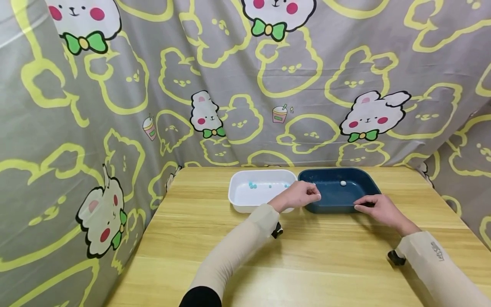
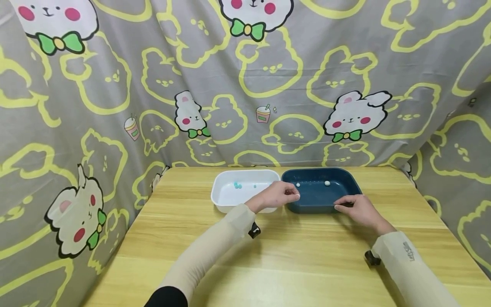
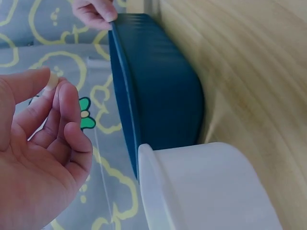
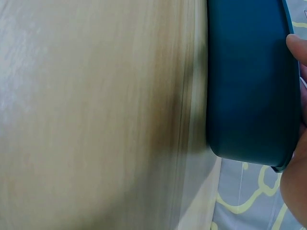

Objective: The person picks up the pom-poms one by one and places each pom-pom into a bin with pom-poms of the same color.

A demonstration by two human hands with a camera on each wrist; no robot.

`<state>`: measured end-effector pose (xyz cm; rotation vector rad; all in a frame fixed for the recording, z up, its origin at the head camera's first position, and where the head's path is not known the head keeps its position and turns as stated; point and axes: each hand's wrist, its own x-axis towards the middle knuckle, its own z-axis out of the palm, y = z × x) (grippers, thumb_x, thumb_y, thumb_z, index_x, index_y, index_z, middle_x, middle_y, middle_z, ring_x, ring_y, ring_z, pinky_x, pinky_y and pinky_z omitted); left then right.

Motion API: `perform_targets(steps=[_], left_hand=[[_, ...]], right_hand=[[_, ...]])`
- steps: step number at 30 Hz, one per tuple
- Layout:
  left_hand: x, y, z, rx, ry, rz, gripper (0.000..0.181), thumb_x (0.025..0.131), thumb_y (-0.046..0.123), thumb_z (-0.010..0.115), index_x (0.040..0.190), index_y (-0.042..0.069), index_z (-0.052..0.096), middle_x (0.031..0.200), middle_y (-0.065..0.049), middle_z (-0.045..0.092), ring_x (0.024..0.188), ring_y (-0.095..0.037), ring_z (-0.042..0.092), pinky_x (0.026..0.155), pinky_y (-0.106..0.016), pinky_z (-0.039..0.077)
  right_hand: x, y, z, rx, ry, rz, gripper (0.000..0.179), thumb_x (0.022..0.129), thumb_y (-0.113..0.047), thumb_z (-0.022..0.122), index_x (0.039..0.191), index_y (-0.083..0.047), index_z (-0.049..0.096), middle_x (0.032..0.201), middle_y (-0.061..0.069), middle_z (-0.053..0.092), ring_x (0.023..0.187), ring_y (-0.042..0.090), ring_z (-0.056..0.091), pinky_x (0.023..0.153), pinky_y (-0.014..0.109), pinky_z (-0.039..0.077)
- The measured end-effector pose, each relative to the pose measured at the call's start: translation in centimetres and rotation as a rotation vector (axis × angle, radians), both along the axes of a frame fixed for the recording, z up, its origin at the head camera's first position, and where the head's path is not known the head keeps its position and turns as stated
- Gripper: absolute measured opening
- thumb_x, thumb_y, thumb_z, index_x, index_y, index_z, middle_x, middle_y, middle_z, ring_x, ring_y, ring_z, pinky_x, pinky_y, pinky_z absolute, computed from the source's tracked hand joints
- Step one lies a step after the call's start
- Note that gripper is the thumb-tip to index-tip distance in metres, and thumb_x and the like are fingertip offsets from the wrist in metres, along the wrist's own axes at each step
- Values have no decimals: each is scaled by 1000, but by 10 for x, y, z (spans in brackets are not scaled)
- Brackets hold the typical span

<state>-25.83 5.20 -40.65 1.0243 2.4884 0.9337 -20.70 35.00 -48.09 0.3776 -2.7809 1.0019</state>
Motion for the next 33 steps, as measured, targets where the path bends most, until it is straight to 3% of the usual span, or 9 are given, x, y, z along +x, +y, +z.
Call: perform_targets(steps=[12, 16, 21, 33], left_hand=[[-12, 1, 9, 40, 34, 32, 17, 98, 28, 53, 99, 16, 67, 86, 7, 61, 68, -9, 53, 65, -20, 43], [-16, 3, 12, 55, 19, 49, 18, 97, 27, 54, 100, 14, 67, 88, 1, 64, 70, -9, 54, 65, -21, 44], [-22, 6, 14, 75, -18, 102, 13, 95, 25, 59, 96, 14, 67, 85, 7, 61, 76, -6, 56, 67, -21, 45], [-41, 8, 6, 113, -45, 175, 8, 88, 19, 69, 90, 13, 65, 78, 6, 60, 69, -8, 57, 62, -21, 45]], right_hand=[[1, 0, -1, -8, 44, 8, 8, 85, -19, 72, 90, -14, 75, 88, 2, 70, 77, 1, 57, 63, 22, 47], [1, 0, -1, -7, 55, 9, 7, 84, -18, 73, 90, -13, 75, 87, 1, 70, 77, 1, 57, 63, 22, 47], [2, -2, -1, 0, 65, 13, 7, 84, -16, 73, 89, -12, 75, 86, 1, 70, 77, 1, 57, 63, 22, 47], [1, 0, -1, -1, 38, 5, 9, 85, -19, 73, 90, -13, 75, 87, 1, 70, 79, 3, 58, 64, 23, 47]])
